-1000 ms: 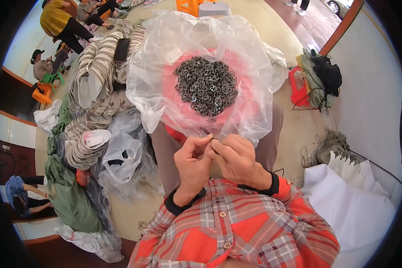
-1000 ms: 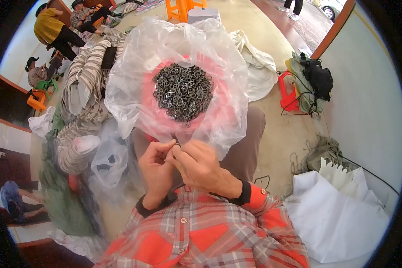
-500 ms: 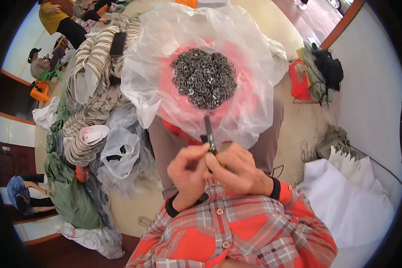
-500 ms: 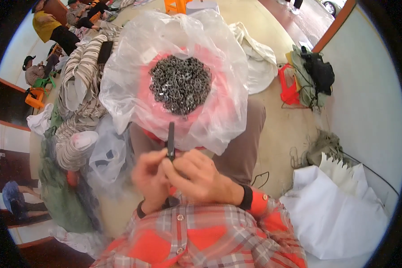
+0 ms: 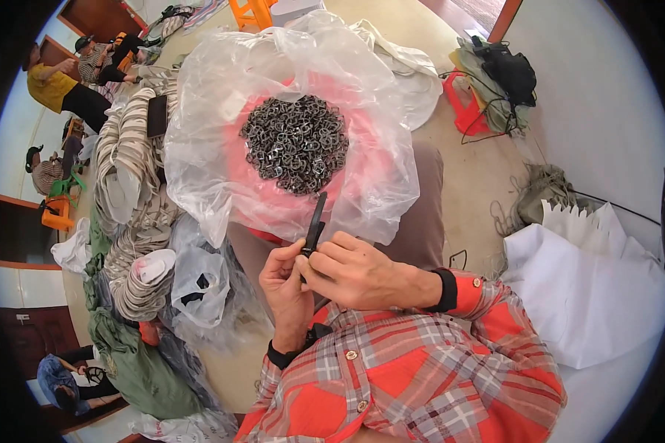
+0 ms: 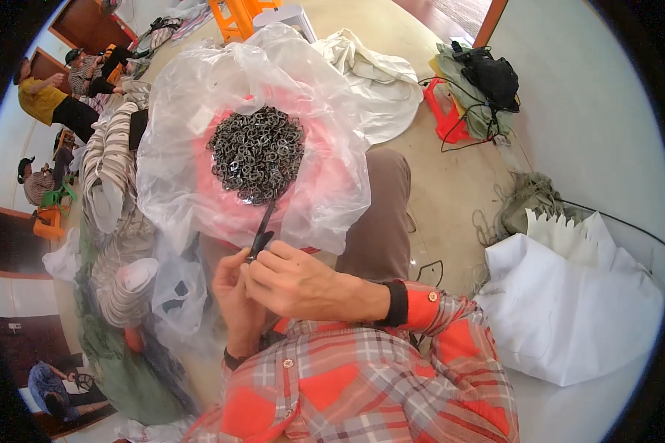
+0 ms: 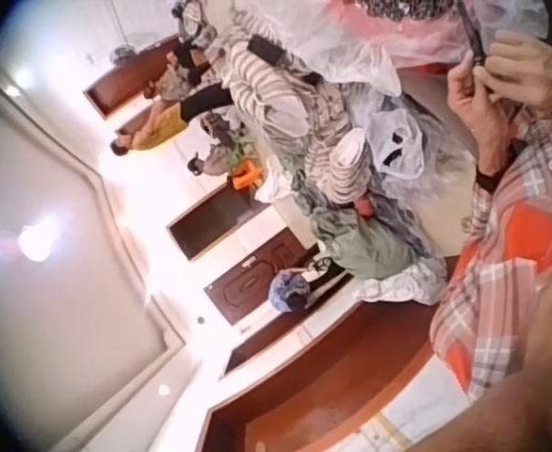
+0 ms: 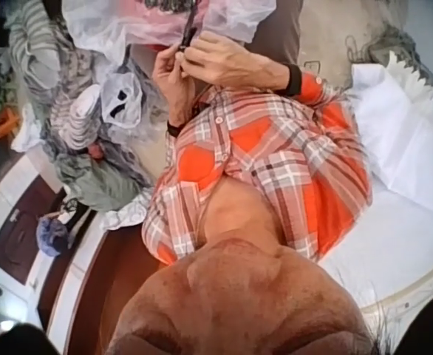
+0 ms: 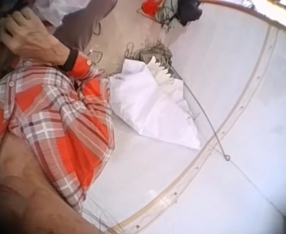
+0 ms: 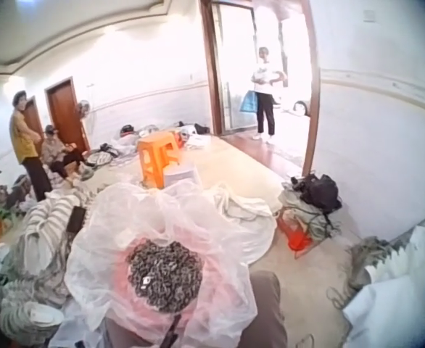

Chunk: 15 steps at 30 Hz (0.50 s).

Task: Manually assembling shoe components by attaching a black plastic strap to a metallic ring.

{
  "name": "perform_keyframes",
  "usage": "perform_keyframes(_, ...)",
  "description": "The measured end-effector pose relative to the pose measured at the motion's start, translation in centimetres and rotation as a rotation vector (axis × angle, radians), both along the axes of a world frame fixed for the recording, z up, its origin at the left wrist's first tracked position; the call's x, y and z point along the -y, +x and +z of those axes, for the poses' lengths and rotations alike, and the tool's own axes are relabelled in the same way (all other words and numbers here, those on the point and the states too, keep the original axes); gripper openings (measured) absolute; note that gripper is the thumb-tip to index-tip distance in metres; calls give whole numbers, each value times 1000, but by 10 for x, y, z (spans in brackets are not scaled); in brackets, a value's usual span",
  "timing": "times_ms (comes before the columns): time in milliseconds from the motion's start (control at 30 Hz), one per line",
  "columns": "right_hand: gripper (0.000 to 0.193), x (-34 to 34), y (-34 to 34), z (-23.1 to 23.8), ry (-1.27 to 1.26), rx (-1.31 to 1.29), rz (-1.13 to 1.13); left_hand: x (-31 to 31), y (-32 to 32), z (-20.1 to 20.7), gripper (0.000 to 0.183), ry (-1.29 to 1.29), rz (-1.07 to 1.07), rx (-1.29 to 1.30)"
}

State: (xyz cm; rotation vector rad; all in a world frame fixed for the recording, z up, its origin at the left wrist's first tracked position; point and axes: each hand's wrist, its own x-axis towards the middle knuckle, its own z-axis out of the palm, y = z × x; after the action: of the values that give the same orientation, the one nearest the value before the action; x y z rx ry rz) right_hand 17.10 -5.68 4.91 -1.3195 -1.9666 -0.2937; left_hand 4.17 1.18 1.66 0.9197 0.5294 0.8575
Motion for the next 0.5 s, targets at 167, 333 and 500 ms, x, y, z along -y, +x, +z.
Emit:
perform_keyframes(167, 32, -8, -3, 20, -83, -58, 128, -3, -16, 18, 10, 290, 110, -263)
perform_keyframes(333, 18, 4, 0, 10, -130, -537, 95, 12, -15, 5, 15, 294, 7, -275)
perform_keyframes(500, 24, 19, -8, 27, -389, -791, 4, 25, -20, 9, 18, 228, -81, -174)
